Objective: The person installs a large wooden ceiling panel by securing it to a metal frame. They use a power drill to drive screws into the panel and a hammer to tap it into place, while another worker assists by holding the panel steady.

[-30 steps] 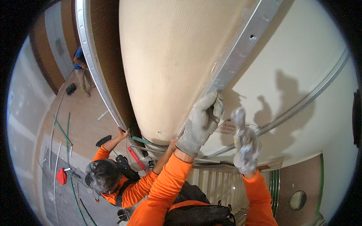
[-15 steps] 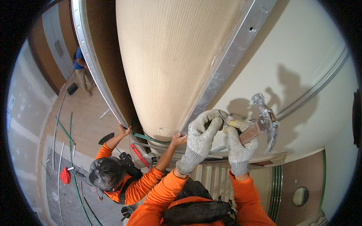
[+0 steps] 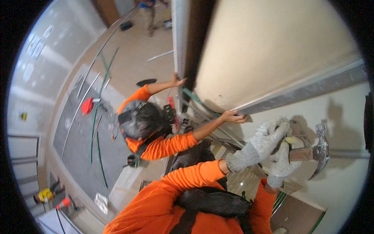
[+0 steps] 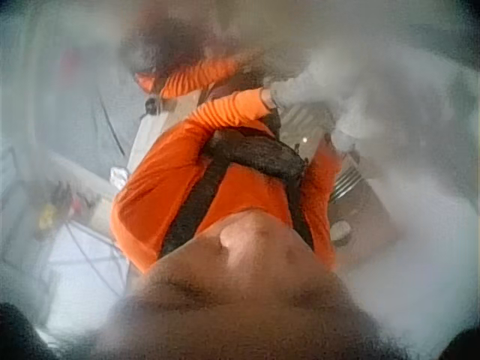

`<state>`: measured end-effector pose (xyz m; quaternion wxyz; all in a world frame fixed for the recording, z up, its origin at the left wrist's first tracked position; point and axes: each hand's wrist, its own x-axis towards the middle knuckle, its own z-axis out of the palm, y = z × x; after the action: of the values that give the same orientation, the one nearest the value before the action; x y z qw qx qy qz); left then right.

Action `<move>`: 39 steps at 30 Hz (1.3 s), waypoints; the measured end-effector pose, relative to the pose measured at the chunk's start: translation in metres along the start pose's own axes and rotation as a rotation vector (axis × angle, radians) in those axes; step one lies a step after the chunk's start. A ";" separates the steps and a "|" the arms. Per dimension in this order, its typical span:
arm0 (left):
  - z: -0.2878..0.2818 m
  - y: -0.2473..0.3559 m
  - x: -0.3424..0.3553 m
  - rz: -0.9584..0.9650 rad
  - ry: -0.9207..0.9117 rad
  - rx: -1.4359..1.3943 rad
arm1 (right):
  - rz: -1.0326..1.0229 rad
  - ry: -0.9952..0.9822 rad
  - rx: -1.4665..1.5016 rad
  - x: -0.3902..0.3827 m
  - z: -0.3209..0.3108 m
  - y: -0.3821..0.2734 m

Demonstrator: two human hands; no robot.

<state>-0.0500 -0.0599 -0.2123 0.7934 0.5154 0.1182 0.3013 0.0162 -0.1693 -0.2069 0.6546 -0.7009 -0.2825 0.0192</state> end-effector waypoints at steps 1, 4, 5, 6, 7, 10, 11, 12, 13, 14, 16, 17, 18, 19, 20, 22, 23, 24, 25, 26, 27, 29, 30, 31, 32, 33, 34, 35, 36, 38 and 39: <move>-0.006 0.003 -0.001 -0.027 0.021 0.007 | 0.001 0.014 -0.058 -0.001 0.000 0.013; -0.014 -0.028 -0.004 0.138 0.218 0.167 | -0.113 -0.063 -0.203 0.004 -0.016 0.069; -0.018 -0.036 -0.006 0.171 0.282 0.194 | -0.137 -0.146 -0.216 0.006 -0.013 0.074; -0.028 -0.039 -0.003 0.168 0.322 0.212 | -0.166 -0.235 -0.225 0.010 -0.008 0.077; -0.038 -0.042 -0.002 0.166 0.363 0.228 | -0.047 -0.352 -0.241 0.015 -0.004 0.075; -0.078 -0.032 -0.003 -0.009 0.354 0.179 | 0.173 -0.642 0.033 0.021 0.017 0.064; -0.090 -0.039 -0.002 0.070 0.452 0.339 | 0.102 -0.635 0.048 0.018 0.027 0.075; -0.098 -0.041 -0.003 0.098 0.545 0.366 | 0.210 -0.686 0.092 0.022 0.033 0.080; -0.105 -0.043 -0.008 0.127 0.639 0.408 | 0.322 -0.740 0.140 0.027 0.035 0.085; -0.114 -0.044 -0.013 0.159 0.735 0.459 | 0.434 -0.801 0.187 0.029 0.042 0.095; -0.133 -0.049 -0.020 0.176 0.842 0.516 | -0.352 -0.785 -0.213 0.024 0.061 0.127; -0.140 -0.045 -0.026 0.146 0.898 0.511 | -0.382 -0.757 -0.236 0.021 0.076 0.136; -0.145 -0.038 -0.033 0.114 0.956 0.487 | -0.411 -0.740 -0.256 0.020 0.093 0.143; -0.151 -0.029 -0.045 0.111 1.008 0.482 | -0.067 -0.789 -0.161 0.020 0.108 0.145; -0.153 -0.016 -0.061 0.110 1.052 0.476 | 0.281 -0.825 -0.081 0.021 0.120 0.141; -0.135 -0.020 -0.077 0.125 1.199 0.454 | 0.278 -1.032 0.057 0.027 0.135 0.119; -0.128 -0.021 -0.090 0.127 1.311 0.476 | 0.271 -1.163 0.128 0.029 0.144 0.116; -0.126 -0.012 -0.101 0.126 1.398 0.505 | 0.268 -1.268 0.204 0.025 0.158 0.109; -0.123 0.000 -0.114 0.212 1.401 0.485 | 0.260 -1.280 0.285 0.011 0.169 0.102; -0.114 0.018 -0.128 0.193 1.414 0.457 | 0.255 -1.287 0.359 -0.003 0.179 0.094; -0.097 0.034 -0.143 0.188 1.450 0.420 | 0.210 -1.354 0.446 -0.014 0.187 0.085; -0.068 0.049 -0.168 0.252 1.544 0.400 | 0.224 -1.675 0.619 -0.031 0.192 0.054; -0.057 0.052 -0.178 0.322 1.600 0.371 | 0.143 -1.767 0.676 -0.042 0.195 0.035; -0.044 0.055 -0.187 0.397 1.651 0.340 | -0.074 -1.748 0.680 -0.052 0.198 0.025; -0.033 0.057 -0.196 0.473 1.696 0.309 | -0.049 -1.833 0.722 -0.067 0.203 0.032; -0.024 0.059 -0.209 0.498 1.705 0.335 | -0.021 -1.912 0.761 -0.082 0.209 0.038; -0.014 0.057 -0.222 0.521 1.729 0.356 | -0.193 -2.013 0.847 -0.092 0.204 0.004; -0.003 0.059 -0.231 0.541 1.750 0.378 | -0.352 -2.101 0.949 -0.101 0.199 -0.030; 0.008 0.065 -0.238 0.605 1.801 0.313 | -0.606 -2.188 1.011 -0.109 0.201 -0.059; 0.029 0.076 -0.251 0.620 1.898 0.443 | -0.767 -2.295 1.105 -0.131 0.188 -0.105; 0.039 0.077 -0.262 0.567 1.958 0.645 | -0.914 -2.245 1.150 -0.145 0.182 -0.114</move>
<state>-0.2651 -0.2237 -0.1585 0.0803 0.2431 0.6537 0.7122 -0.2198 -0.0666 -0.1769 0.2178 0.2231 -0.8222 0.4762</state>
